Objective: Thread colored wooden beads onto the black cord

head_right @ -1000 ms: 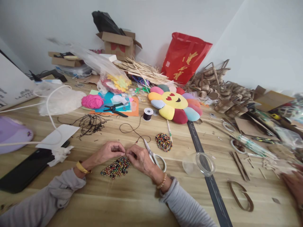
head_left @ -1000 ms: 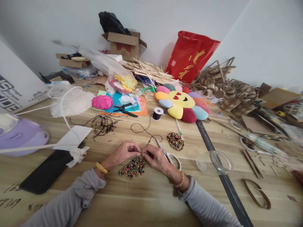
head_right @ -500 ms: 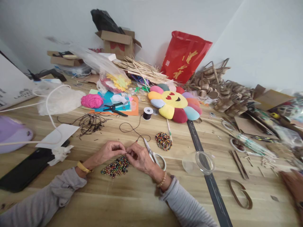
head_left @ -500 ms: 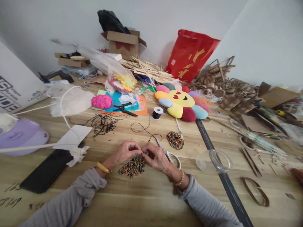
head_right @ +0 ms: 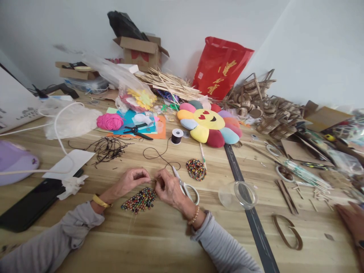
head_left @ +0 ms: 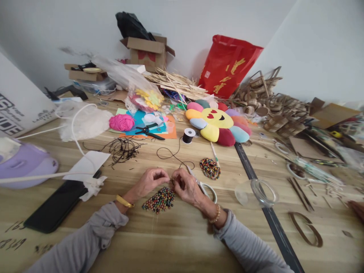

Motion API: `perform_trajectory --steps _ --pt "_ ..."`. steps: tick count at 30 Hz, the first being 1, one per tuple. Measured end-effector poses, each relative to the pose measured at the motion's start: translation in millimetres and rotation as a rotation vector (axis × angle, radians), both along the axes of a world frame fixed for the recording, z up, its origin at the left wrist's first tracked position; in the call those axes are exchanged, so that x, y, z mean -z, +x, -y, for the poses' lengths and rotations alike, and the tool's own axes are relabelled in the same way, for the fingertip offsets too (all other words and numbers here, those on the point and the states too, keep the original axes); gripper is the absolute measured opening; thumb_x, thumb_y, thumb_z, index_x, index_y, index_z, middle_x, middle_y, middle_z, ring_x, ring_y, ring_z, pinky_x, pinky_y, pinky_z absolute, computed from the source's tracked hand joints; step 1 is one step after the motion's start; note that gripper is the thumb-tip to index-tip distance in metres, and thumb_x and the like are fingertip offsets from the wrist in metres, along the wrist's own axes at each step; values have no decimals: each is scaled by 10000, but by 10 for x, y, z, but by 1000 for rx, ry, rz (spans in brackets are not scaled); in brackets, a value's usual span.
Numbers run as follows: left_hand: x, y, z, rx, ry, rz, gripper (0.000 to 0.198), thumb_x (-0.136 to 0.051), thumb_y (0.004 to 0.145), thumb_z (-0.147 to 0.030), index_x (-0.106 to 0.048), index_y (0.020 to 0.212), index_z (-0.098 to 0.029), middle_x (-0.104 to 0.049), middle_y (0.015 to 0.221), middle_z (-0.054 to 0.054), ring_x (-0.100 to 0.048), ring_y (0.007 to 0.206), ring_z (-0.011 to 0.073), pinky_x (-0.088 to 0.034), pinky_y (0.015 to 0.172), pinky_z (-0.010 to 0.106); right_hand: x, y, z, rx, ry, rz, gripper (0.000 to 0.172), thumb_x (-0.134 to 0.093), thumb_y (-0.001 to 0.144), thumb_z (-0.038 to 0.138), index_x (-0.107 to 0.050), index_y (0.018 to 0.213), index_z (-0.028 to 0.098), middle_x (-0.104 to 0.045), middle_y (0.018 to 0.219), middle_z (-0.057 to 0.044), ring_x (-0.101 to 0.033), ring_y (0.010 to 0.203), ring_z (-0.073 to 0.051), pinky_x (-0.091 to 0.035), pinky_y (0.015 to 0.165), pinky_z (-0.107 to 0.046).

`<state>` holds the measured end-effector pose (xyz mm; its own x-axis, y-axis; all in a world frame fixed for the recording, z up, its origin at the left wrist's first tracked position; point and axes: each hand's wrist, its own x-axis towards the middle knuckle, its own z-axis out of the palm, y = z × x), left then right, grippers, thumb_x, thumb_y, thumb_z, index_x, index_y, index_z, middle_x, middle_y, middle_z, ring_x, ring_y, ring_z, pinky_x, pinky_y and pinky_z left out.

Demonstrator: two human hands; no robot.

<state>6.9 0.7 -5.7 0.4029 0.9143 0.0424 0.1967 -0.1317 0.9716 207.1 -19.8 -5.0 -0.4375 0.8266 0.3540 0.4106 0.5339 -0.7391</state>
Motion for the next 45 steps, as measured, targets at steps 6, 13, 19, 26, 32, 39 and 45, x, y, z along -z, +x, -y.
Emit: perform_trajectory --steps 6,13,19,26,32,39,45 --pt "3 3 8 1 37 -31 174 -668 799 -288 -685 724 -132 -674 690 23 -580 662 152 -451 636 248 -11 12 5 -99 -81 -58 52 -548 895 207 -559 945 195 -556 715 14 -511 575 -109 -408 538 -211" --pt "-2 17 12 -5 58 -46 172 -658 803 -287 -677 724 -136 -680 700 24 -589 673 154 -458 653 250 -2 22 -17 -27 -67 -26 104 -541 938 231 -595 856 197 -580 740 -5 -530 653 -133 -420 611 -237" --pt "-45 28 22 -47 79 -65 167 -647 801 -283 -661 711 -143 -669 691 21 -593 668 157 -469 659 256 7 19 -22 -1 -81 -43 116 -543 934 232 -598 838 194 -585 727 0 -527 637 -128 -419 605 -237" --pt "-51 110 108 -82 191 -136 58 -652 804 -196 -646 765 -154 -654 730 24 -611 710 170 -488 692 280 35 19 -43 107 -106 -63 126 -543 912 233 -587 801 191 -592 685 3 -526 609 -125 -411 571 -234" --pt "-13 169 161 72 437 -284 103 -656 828 -121 -710 754 -167 -664 810 52 -608 825 194 -477 800 330 37 15 -58 116 -81 -63 118 -533 910 234 -575 807 193 -574 690 1 -523 610 -126 -417 571 -239" --pt "2 189 190 156 454 -397 141 -619 867 -129 -738 817 -184 -671 897 61 -589 916 213 -484 860 346 40 20 -60 112 -59 -26 116 -521 916 221 -553 807 198 -565 695 2 -518 629 -133 -411 586 -245" --pt "37 182 179 166 486 -459 149 -601 876 -142 -732 820 -187 -670 889 63 -587 908 220 -475 856 351 14 22 -56 112 -37 -38 114 -528 906 205 -546 794 197 -563 698 6 -509 629 -130 -388 585 -245"
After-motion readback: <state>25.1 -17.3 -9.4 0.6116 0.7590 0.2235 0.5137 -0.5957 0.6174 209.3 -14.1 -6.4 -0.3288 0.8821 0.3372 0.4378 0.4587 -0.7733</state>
